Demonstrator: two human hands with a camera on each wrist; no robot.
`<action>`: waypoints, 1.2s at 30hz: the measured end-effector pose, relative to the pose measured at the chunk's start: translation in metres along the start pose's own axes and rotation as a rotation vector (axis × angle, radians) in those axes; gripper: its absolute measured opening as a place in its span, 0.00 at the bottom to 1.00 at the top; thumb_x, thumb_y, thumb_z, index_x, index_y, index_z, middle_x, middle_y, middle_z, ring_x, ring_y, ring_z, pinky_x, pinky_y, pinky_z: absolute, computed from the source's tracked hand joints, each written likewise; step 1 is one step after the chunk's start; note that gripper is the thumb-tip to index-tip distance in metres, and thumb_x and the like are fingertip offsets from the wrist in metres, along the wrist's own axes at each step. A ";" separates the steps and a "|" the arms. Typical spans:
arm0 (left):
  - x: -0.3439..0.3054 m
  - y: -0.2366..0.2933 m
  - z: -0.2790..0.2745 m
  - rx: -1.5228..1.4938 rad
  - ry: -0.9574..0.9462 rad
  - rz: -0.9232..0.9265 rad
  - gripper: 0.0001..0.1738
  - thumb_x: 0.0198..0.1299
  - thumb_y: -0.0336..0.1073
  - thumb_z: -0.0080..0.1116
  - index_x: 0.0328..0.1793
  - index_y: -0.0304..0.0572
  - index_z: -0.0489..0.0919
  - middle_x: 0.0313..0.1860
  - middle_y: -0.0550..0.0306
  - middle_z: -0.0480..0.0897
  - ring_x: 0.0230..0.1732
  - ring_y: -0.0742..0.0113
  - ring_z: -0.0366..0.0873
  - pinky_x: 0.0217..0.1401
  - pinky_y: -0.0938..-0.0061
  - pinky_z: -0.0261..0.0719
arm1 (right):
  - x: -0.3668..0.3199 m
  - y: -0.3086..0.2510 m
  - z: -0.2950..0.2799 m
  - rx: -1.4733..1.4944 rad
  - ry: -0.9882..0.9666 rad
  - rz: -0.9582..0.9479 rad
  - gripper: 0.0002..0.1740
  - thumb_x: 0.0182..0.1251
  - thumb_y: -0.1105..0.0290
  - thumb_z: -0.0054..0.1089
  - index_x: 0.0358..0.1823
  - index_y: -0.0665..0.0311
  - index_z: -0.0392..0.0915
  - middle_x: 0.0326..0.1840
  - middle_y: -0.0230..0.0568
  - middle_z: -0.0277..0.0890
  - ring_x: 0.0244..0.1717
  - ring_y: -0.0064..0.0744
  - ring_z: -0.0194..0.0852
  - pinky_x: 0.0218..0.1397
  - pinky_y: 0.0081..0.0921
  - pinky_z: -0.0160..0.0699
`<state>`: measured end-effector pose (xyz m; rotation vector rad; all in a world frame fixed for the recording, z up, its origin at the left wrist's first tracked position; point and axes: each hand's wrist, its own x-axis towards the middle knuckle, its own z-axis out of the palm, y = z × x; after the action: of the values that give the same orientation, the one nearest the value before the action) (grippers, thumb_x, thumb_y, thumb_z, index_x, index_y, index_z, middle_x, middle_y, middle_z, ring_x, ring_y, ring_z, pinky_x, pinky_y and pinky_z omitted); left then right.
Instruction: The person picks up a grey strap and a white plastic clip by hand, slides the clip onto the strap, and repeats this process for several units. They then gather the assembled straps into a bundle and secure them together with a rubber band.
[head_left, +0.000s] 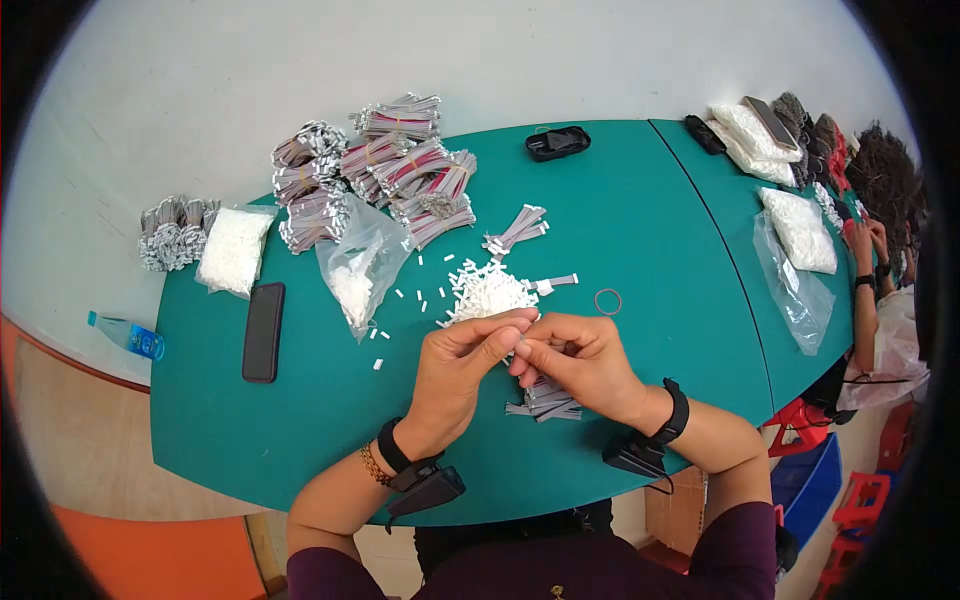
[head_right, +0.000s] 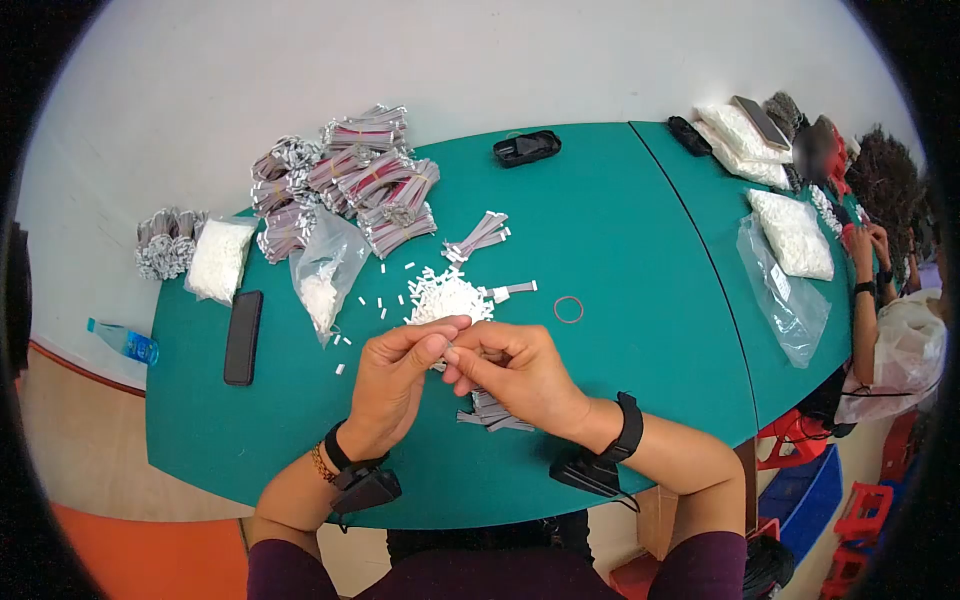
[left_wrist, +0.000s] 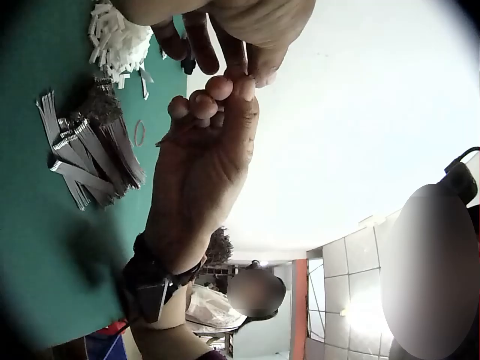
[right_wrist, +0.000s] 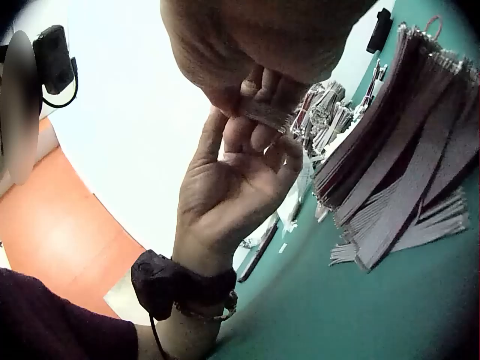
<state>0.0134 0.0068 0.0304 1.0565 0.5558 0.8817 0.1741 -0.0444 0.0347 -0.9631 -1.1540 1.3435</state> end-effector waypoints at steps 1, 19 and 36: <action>0.001 -0.001 -0.001 -0.004 0.001 0.001 0.12 0.62 0.32 0.58 0.49 0.33 0.81 0.51 0.48 0.81 0.48 0.70 0.77 0.53 0.75 0.75 | 0.000 0.001 0.000 -0.004 -0.002 0.002 0.07 0.69 0.73 0.54 0.37 0.69 0.78 0.29 0.34 0.79 0.29 0.17 0.76 0.32 0.14 0.75; -0.001 -0.002 0.004 0.049 0.030 0.017 0.13 0.65 0.34 0.55 0.51 0.33 0.80 0.52 0.50 0.80 0.47 0.71 0.76 0.55 0.74 0.72 | 0.002 -0.001 -0.002 -0.042 0.010 -0.006 0.09 0.69 0.71 0.54 0.39 0.69 0.80 0.29 0.31 0.78 0.24 0.13 0.71 0.27 0.13 0.71; 0.001 -0.003 0.000 0.022 0.049 0.038 0.09 0.61 0.31 0.58 0.45 0.34 0.81 0.50 0.48 0.81 0.48 0.68 0.78 0.54 0.73 0.73 | 0.004 -0.003 0.000 -0.061 -0.006 0.039 0.08 0.69 0.71 0.54 0.36 0.69 0.79 0.28 0.33 0.78 0.26 0.15 0.72 0.29 0.13 0.72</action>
<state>0.0146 0.0070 0.0278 1.0707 0.5896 0.9386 0.1747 -0.0405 0.0378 -1.0310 -1.1924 1.3495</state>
